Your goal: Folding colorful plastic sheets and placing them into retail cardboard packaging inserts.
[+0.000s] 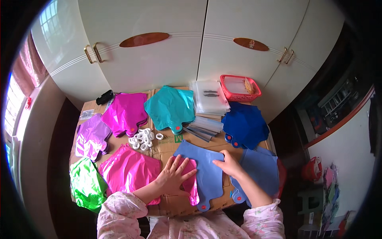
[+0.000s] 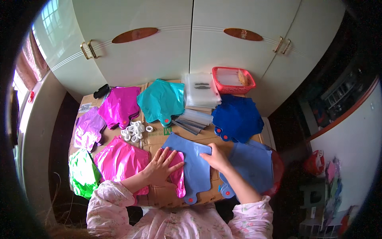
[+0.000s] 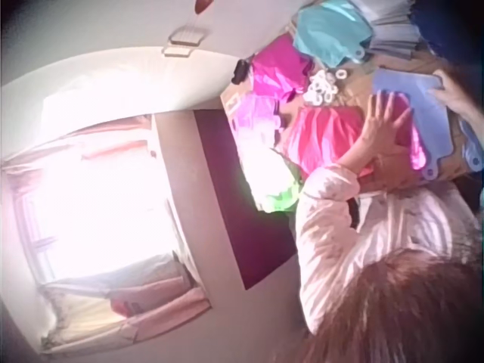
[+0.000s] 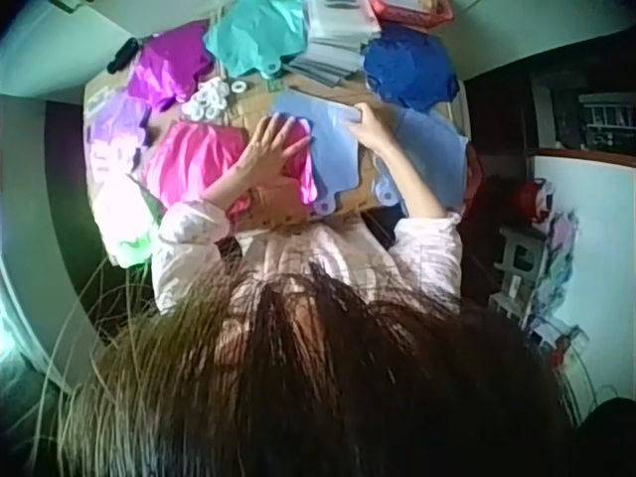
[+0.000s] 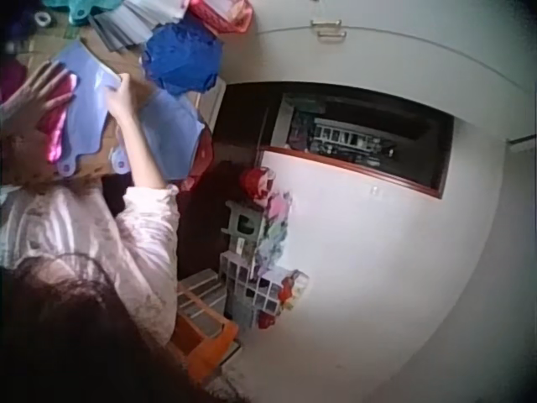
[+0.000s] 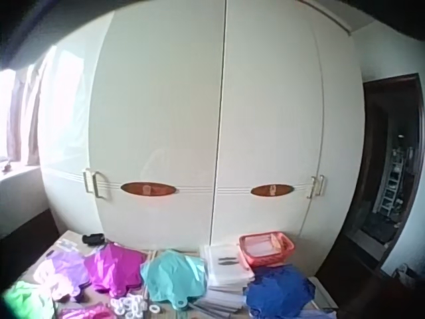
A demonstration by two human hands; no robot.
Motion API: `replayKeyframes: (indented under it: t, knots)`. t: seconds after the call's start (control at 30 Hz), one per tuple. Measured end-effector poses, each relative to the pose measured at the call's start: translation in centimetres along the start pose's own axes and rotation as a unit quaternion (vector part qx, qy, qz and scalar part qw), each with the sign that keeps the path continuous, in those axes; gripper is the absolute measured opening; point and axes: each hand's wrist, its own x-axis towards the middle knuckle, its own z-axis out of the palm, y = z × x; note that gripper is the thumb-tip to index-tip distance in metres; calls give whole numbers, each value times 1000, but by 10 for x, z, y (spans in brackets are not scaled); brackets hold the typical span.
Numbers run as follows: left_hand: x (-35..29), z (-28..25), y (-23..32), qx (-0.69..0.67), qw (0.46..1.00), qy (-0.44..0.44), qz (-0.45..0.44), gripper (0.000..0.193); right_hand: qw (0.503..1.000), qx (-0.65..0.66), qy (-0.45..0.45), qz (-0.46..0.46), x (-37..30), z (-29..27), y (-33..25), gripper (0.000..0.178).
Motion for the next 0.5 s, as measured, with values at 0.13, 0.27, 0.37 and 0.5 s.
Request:
replayKeyframes:
  t: [0.13,0.27,0.37,0.5]
  knots:
    - [-4,2,0,11,999,-32,-18,105,993,-115,22,4,-35,16,-32,49]
    - [-6,2,0,-1,1000,-8,-19,109,951,-273,98,-103,-67,33,-56,37]
    - [-4,2,4,17,998,-42,-35,110,935,-302,116,-147,-79,42,-50,36]
    - [-3,9,7,-8,998,-22,-54,112,930,-267,141,-209,-105,57,-79,59]
